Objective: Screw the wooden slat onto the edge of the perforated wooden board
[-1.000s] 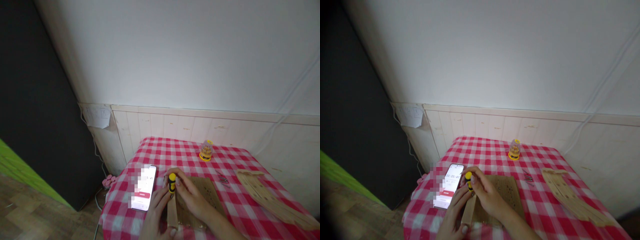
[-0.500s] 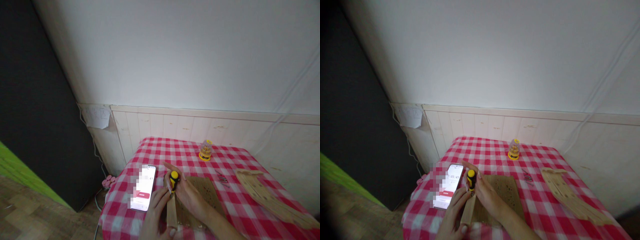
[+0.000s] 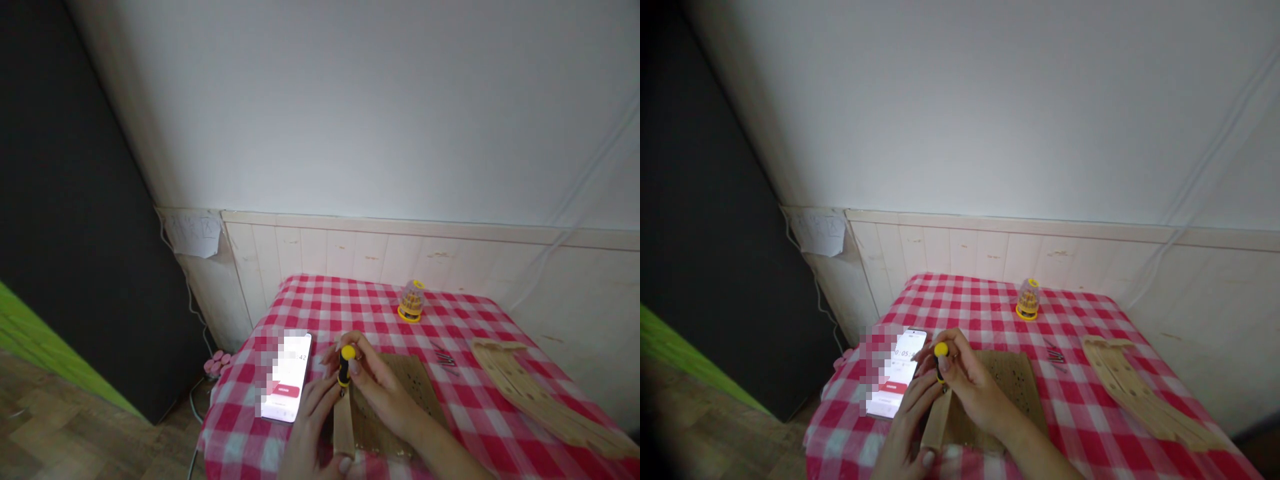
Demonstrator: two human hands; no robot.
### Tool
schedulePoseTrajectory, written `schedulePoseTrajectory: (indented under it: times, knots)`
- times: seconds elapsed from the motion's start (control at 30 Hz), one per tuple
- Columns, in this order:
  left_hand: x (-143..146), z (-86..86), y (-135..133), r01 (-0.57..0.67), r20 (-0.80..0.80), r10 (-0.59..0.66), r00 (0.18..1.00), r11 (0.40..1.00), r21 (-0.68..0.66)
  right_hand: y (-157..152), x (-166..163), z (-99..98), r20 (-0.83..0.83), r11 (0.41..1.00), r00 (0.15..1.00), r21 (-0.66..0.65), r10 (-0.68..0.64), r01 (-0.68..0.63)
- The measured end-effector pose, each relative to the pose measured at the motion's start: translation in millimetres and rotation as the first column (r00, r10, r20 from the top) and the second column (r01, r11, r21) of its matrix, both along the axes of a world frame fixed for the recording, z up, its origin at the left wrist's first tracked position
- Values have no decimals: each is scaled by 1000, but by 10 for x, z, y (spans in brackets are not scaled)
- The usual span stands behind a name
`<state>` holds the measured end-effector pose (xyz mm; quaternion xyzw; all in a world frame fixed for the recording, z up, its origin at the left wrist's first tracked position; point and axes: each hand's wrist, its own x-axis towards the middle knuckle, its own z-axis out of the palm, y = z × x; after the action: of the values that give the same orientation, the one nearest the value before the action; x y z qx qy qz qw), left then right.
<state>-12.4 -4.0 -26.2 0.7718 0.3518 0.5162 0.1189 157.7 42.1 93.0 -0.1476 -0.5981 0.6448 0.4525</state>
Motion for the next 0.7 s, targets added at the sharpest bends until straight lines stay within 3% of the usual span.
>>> schedulePoseTrajectory:
  times: [0.17,0.37,0.5,0.7]
  knots:
    - [-12,-93,0,-14,12,14,1000,1000,-6,25,-51,-99,-76,999,997,-37,-8,5]
    - [-5,-67,-1,4,16,-4,1000,1000,4,21,-87,-77,-141,981,989,-179,45,-70]
    - [-11,-121,-6,-10,13,11,1000,1000,-8,24,-52,-112,-75,992,995,-104,68,-75]
    - [7,-149,3,-12,32,13,999,999,-33,20,-8,-65,23,1000,1000,-4,-19,19]
